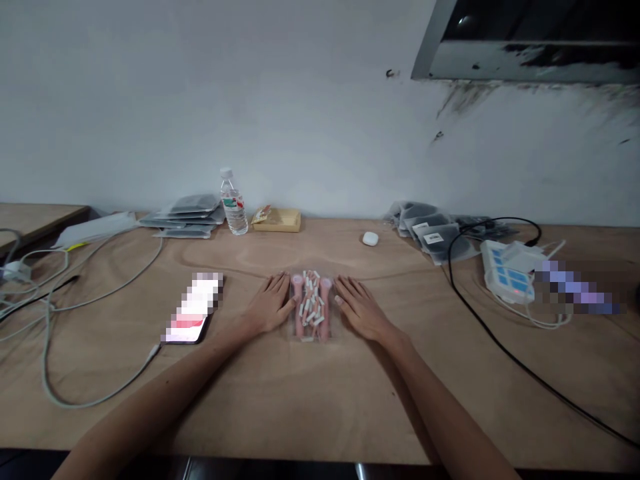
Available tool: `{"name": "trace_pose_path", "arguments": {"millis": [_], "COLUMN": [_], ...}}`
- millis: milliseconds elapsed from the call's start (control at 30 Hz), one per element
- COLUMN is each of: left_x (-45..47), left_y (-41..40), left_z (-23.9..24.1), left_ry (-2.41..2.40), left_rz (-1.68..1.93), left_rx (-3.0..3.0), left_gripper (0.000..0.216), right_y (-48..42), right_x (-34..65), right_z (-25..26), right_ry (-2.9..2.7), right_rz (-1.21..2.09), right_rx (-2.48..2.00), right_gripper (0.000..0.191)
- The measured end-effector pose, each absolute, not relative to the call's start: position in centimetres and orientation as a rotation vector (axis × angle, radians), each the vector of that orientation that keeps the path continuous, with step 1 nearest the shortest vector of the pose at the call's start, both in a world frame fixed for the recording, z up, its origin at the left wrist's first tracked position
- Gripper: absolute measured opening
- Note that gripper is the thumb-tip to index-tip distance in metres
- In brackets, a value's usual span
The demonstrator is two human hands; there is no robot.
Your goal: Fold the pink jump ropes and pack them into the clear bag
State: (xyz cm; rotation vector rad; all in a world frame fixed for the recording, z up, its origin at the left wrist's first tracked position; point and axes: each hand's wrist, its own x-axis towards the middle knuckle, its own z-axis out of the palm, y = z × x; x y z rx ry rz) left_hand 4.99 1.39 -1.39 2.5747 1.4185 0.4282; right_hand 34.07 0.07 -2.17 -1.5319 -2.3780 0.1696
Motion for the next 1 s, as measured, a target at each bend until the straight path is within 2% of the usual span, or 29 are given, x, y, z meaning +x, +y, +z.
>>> {"name": "trace_pose_path", "arguments": {"millis": [367, 800, 1000], "left_x": [5.0, 4.9, 4.3], "left_y": [1.4, 1.5, 2.5], "left_z": [-1.5, -1.6, -0.7], "left_ry": [1.422, 1.448, 1.322], "left_rz": [0.423, 0.439, 0.456], "left_rx": [2.58, 2.615, 2.545], "left_gripper": [0.066, 0.064, 0.056], "right_y": [0.1, 0.3, 0.5], "right_x": [34.1, 34.4, 34.4], "right_z": [-1.8, -2.5, -2.4], "right_ry": [-2.371, -2.35, -2.205], "right_rz": [0.282, 0.217, 0.235], "right_rx": [-1.47, -1.408, -1.448], "right_gripper": [0.069, 0.06, 0.077]}}
